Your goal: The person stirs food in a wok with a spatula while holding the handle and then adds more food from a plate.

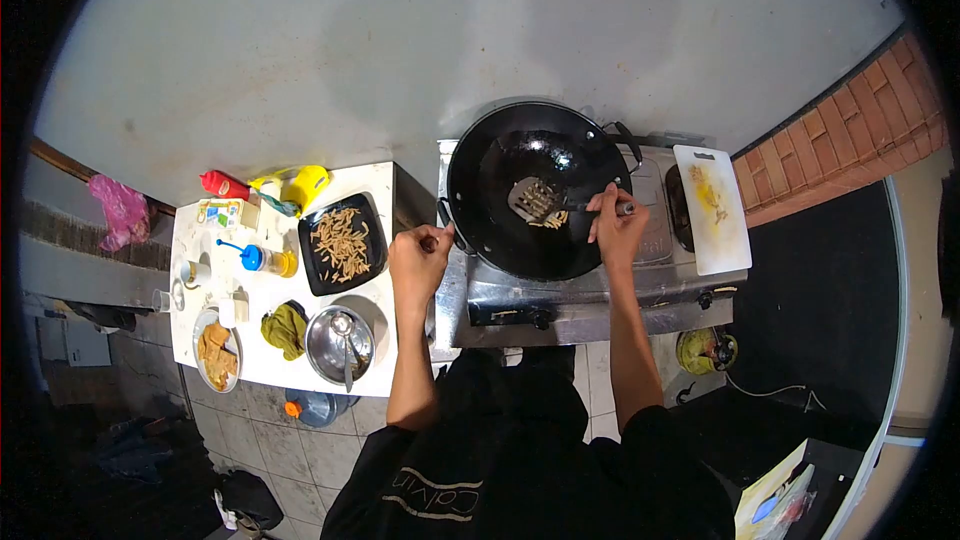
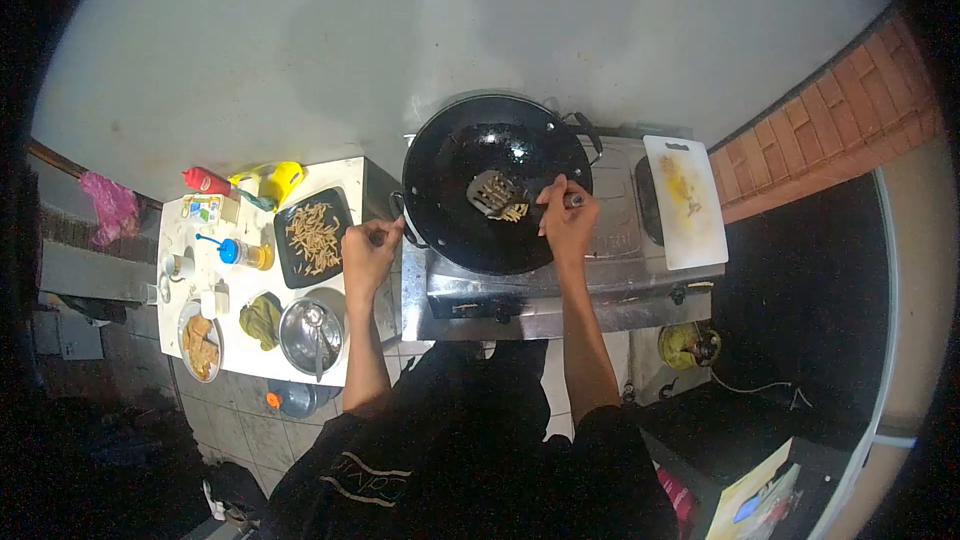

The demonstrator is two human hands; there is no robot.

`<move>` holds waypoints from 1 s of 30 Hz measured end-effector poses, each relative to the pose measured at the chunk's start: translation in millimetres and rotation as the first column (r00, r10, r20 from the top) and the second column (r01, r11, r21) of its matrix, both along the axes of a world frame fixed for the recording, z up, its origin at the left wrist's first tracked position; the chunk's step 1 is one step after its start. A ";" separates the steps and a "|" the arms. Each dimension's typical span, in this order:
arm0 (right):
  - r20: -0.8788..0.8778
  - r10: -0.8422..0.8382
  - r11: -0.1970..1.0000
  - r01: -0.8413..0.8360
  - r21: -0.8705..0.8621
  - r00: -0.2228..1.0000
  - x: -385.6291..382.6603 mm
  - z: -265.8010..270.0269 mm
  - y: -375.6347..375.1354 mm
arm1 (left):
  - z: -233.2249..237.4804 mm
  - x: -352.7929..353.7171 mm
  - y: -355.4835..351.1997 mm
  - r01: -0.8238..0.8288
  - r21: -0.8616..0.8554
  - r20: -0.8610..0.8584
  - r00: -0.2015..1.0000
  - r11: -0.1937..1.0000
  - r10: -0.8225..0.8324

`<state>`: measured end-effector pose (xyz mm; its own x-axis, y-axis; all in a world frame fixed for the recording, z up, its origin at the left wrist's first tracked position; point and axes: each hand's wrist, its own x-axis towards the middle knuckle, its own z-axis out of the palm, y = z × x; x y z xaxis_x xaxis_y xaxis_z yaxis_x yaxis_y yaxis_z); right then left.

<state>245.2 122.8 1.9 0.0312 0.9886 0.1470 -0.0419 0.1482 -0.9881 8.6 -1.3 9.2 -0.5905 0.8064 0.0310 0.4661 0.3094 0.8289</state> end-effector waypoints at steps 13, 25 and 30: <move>0.029 -0.020 0.999 0.021 -0.049 0.999 2.1 4.0 1.3 | 2.5 -0.8 -0.3 0.018 -0.017 0.001 1.000 1.000 -0.018; 0.093 -0.048 0.999 0.048 0.004 0.994 19.4 3.0 -4.7 | 0.8 -1.1 0.3 0.034 0.019 0.007 0.999 0.999 -0.034; 0.064 -0.006 0.998 0.010 -0.060 0.998 19.6 -2.8 -5.4 | -1.7 0.3 -0.2 0.017 0.032 0.018 1.000 0.999 -0.018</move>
<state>264.8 117.3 -0.9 0.0317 0.9955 0.0895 0.0224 0.0888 -0.9958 8.9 -1.5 7.4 -0.5769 0.8155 0.0462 0.4560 0.2746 0.8466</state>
